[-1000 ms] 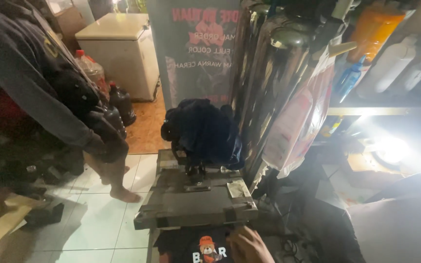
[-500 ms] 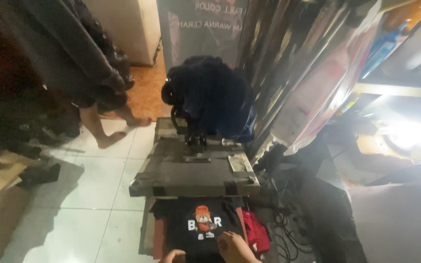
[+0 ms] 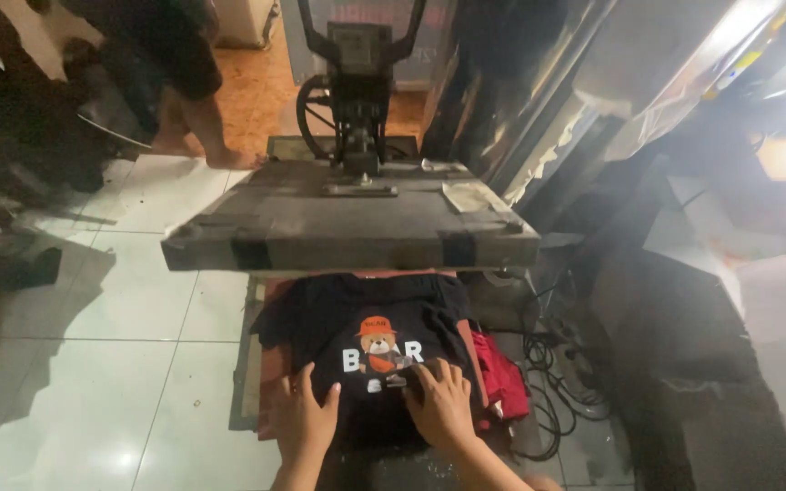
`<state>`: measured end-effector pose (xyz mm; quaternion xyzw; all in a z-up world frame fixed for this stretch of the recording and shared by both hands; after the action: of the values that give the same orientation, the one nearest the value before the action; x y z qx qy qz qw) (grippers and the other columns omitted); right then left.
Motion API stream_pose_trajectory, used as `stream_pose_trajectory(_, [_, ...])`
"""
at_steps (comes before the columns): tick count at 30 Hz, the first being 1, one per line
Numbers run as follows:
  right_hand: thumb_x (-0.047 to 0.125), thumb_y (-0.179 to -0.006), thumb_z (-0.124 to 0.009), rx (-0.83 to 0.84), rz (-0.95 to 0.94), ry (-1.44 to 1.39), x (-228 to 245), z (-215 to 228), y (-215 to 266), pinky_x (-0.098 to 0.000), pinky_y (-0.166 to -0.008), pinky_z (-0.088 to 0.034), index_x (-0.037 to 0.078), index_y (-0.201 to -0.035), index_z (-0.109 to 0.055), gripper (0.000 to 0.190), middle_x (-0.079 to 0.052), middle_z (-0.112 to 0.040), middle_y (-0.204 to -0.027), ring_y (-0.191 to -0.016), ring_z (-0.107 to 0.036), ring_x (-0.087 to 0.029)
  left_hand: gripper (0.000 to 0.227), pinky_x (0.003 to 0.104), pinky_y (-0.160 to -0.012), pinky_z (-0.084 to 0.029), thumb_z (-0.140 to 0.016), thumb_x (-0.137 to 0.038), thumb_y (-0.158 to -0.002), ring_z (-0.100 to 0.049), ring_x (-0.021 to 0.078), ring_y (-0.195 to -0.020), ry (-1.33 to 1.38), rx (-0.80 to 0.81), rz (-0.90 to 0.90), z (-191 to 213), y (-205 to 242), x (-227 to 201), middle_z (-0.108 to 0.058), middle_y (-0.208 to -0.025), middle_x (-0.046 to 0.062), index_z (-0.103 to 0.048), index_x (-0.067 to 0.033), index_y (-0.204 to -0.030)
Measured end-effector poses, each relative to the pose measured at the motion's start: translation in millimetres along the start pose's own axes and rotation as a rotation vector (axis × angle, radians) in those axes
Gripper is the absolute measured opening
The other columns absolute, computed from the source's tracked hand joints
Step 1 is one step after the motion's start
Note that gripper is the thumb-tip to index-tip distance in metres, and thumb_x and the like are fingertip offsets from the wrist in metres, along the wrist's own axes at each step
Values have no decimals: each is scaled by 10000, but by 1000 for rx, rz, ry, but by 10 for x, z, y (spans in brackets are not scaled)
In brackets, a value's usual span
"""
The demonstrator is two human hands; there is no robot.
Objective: The person operates a heat press machine to apply a graphic design onto t-shirts. They place a red t-shirt on the press, lower the heated platen, and then remove it. They repeat the process with a black t-shirt, smoothing the fabric and ensuring the design is properly aligned before pressing.
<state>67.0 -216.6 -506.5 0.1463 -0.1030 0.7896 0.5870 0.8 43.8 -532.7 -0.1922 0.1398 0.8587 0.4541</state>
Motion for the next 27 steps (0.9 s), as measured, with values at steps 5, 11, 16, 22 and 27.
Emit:
stream_pose_trajectory(5, [299, -843, -702, -251, 39, -151, -319, 81, 98, -482, -927, -480, 195, -1161, -699, 335, -54, -640, -1227, -1106, -599, -314, 459, 492, -1005, -476, -744, -341, -850, -576, 363, -1166, 134, -375, -219, 252, 98, 116, -640, -1187, 165, -676, -146, -1261])
stream_pose_trajectory(11, [237, -825, -686, -339, -74, -101, -897, 78, 139, -518, -907, -467, 141, -1181, -641, 372, -172, -585, -1060, -1004, -564, -429, 428, 482, -919, -534, -666, -360, -940, -614, 310, -1132, 158, -10, 28, 33, 27, 391, -677, -1169, 88, -635, -145, -1309])
stream_pose_trajectory(16, [280, -793, -801, -346, -244, -104, -1283, -116, 17, -499, -845, -572, 87, -1129, -661, 412, -155, -593, -1013, -960, -664, -413, 416, 461, -913, -586, -703, -455, -922, -725, 313, -1136, 93, 81, 151, -321, -198, 666, -757, -1131, 77, -683, -175, -1229])
stream_pose_trajectory(22, [370, -807, -819, -100, -401, -251, -1670, -374, -258, -457, -938, -571, 145, -1126, -702, 408, -120, -679, -1068, -1101, -693, -352, 469, 528, -946, -535, -726, -416, -897, -656, 419, -1190, 508, -8, 251, 17, -37, 679, -722, -1174, 209, -702, -55, -1195])
stream_pose_trajectory(27, [418, -816, -779, -42, -397, -243, -1573, -362, -233, -475, -897, -588, 172, -1000, -750, 309, -109, -712, -1008, -1060, -713, -351, 509, 539, -940, -532, -706, -372, -950, -624, 427, -1237, 589, 104, 300, -5, 138, 762, -673, -1276, 229, -643, -24, -1318])
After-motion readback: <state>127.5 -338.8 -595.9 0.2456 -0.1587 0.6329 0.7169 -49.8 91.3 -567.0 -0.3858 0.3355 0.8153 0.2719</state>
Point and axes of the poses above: each hand's wrist, its own y-axis away from the middle knuckle, its own z-axis out of the back of the hand, x = y × z, the point moved 9 cm from there along -y, towards the middle knuckle
